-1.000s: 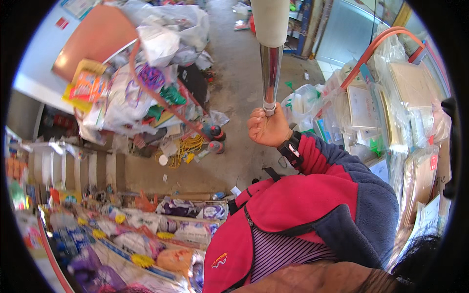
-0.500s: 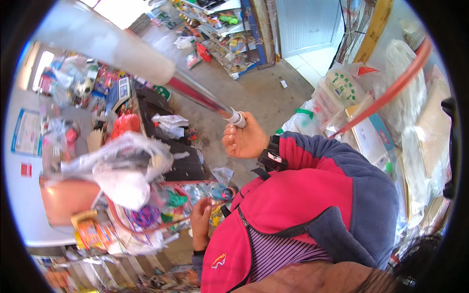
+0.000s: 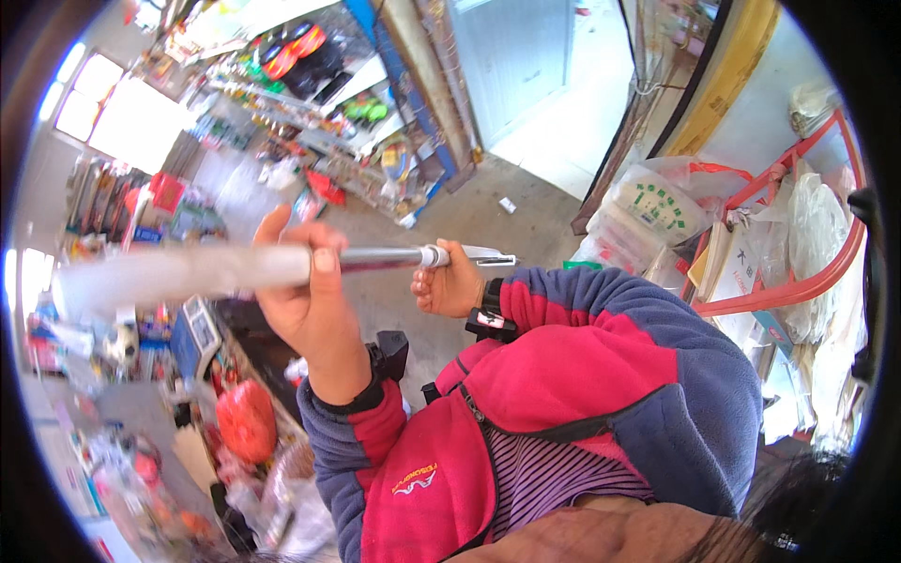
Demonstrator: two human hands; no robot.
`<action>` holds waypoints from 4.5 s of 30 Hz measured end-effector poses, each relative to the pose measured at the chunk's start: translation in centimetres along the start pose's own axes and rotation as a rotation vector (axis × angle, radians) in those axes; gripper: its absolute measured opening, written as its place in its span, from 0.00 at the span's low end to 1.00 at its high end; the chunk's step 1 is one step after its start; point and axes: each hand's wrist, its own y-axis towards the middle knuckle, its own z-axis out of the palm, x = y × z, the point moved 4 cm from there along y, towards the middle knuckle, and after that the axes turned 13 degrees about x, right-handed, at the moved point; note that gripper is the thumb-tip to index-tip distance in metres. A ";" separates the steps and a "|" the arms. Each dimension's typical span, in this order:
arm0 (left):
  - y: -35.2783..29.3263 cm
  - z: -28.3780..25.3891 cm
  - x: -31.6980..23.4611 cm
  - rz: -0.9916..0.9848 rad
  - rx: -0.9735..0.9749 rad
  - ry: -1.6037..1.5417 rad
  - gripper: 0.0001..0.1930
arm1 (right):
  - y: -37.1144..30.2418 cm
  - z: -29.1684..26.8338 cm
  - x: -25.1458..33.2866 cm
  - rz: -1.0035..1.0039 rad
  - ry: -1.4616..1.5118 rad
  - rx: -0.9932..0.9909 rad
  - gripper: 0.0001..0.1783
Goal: The person assembles a mop, then mops the tiled floor of a living room. They exit to a courtyard, dip the mop head into a bucket of water, wring it, and return to continue mopping the same area.
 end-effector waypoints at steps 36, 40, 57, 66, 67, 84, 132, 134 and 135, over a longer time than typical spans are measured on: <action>40.0 16.6 50.2 -0.088 0.968 -0.412 0.13 | 9.1 -12.9 66.6 -0.816 0.053 -1.006 0.11; 43.0 20.9 55.1 -0.099 1.053 -0.432 0.14 | 8.8 -14.6 73.5 -0.985 0.121 -0.990 0.10; 47.8 45.7 68.6 -0.343 1.186 -0.336 0.08 | -4.2 -20.7 95.2 -1.257 0.250 -0.852 0.08; 43.5 57.4 76.6 -0.410 0.908 -0.377 0.06 | -17.5 -23.3 104.9 -1.096 -0.046 -1.251 0.11; 43.7 56.7 76.1 -0.354 0.934 -0.284 0.07 | -16.8 -22.8 104.1 -1.075 -0.067 -1.273 0.12; 45.0 49.1 70.5 -0.158 0.854 -0.093 0.00 | -11.4 -19.7 95.8 -0.833 0.005 -1.166 0.10; 43.1 51.3 64.1 -0.098 1.512 -0.571 0.11 | -14.5 -20.3 89.3 -0.992 -0.040 -1.083 0.21; 44.7 50.4 63.0 -0.107 1.550 -0.687 0.07 | -13.4 -19.4 86.9 -0.956 -0.058 -1.019 0.23; 45.7 49.9 62.5 -0.109 1.584 -0.727 0.05 | -12.5 -18.8 85.5 -0.956 0.003 -0.942 0.23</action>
